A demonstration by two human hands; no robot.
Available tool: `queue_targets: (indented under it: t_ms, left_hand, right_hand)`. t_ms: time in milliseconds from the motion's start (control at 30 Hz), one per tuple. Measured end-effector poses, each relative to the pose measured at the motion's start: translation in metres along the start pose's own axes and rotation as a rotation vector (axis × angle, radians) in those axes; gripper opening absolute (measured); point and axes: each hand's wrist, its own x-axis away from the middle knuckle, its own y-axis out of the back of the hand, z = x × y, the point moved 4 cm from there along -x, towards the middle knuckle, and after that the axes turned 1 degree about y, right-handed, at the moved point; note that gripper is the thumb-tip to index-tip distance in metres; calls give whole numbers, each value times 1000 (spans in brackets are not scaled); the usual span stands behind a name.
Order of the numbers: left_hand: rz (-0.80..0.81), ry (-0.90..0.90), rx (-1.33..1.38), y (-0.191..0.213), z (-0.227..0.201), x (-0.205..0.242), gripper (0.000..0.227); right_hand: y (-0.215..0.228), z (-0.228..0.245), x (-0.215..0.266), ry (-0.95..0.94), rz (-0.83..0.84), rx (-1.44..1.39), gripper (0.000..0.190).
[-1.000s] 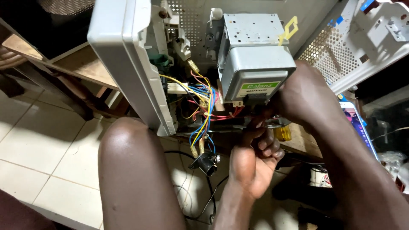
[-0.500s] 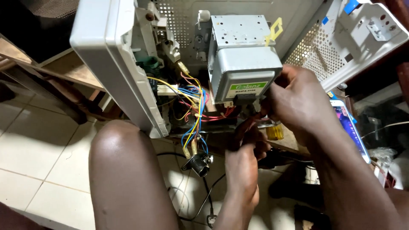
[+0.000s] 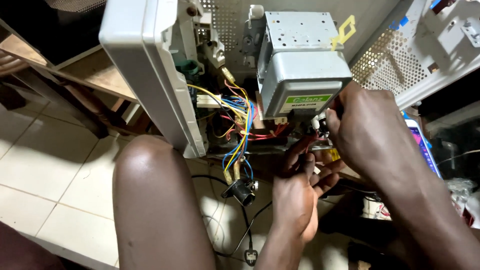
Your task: Cleaning and manipulating electrical wires and connectors inside a microwave oven using a screwdriver.
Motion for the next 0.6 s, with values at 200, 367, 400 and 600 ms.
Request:
queue_targets:
  t_ms: [200, 367, 400, 600]
  left_hand:
    - [57, 27, 81, 1, 2, -3, 36]
    - [155, 43, 237, 4, 10, -10, 35]
    - [159, 53, 266, 5, 12, -11, 35]
    - [116, 26, 289, 7, 10, -9, 33]
  right_hand:
    - [8, 4, 10, 6, 28, 47, 19]
    - [-8, -1, 1, 173, -18, -73, 29]
    - [-10, -1, -1, 318, -89, -51, 31]
    - [-21, 3, -18, 100, 16, -189, 50]
